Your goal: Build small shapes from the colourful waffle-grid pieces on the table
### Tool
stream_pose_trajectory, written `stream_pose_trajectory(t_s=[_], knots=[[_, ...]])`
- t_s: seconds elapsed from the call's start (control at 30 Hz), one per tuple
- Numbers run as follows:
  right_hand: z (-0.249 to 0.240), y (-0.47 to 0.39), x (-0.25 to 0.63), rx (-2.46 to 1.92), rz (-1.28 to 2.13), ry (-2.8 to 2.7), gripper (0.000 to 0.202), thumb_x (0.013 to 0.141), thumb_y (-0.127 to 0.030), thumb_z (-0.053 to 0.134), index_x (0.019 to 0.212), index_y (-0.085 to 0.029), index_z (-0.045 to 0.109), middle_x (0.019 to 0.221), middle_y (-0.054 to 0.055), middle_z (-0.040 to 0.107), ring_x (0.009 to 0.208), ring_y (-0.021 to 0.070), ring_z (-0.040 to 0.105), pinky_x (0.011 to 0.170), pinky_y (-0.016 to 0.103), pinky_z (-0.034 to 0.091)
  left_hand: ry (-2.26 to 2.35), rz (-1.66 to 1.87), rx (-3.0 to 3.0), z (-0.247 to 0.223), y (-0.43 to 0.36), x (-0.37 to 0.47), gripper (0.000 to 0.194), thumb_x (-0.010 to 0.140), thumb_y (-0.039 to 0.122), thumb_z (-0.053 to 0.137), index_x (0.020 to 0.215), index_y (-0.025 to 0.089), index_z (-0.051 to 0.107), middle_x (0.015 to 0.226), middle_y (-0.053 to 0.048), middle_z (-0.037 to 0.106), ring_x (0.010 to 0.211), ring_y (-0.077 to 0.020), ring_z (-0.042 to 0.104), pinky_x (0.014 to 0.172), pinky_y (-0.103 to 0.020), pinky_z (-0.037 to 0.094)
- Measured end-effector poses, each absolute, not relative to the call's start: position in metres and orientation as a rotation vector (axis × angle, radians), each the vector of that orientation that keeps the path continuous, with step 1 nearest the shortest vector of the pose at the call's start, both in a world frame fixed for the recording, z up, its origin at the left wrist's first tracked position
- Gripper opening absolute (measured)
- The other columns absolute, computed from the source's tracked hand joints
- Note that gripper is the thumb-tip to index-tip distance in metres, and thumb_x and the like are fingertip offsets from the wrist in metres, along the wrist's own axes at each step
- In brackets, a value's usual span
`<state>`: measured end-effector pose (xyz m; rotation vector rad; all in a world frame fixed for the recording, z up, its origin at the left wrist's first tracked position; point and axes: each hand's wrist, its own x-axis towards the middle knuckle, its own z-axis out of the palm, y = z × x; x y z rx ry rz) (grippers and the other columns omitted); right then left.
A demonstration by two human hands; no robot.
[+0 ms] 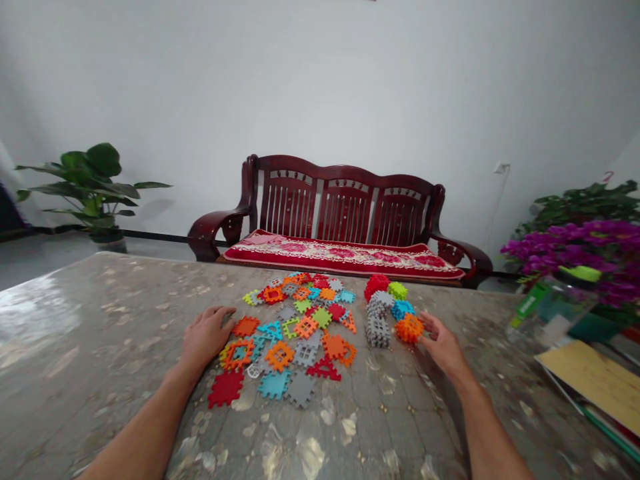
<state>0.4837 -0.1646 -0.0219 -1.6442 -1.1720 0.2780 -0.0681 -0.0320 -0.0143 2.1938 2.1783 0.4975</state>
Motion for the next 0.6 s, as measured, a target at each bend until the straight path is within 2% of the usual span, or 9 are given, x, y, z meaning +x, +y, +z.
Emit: stream_pose_trajectory(t_s=[0.5,0.6], knots=[[-0.036,-0.157,0.476,-1.622,0.308,-1.145,0.062,0.059,-0.031,0.058,0.120,-0.019,0.064,0.120,0.011,0.071,0.107,0.0266,0.069,0.097,0.044,0.053,2.186,0.502,2.193,-0.013,-0.032,-0.067,0.046,0.091,0.039,0.040,0.126,0.026,0.067,0.136,-0.009,0.062,0.121,-0.0295,0.058,0.101,-0.044,0.046],[-0.031,-0.160,0.473,-1.665,0.204,-1.120,0.062,0.060,-0.033,0.058,0.119,-0.019,0.065,0.119,0.011,0.071,0.112,0.0281,0.066,0.101,0.047,0.050,2.177,0.481,2.202,-0.009,-0.035,-0.065,0.047,0.091,0.039,0.039,0.127,0.026,0.066,0.137,-0.010,0.061,0.123,-0.0301,0.057,0.101,-0.045,0.046]])
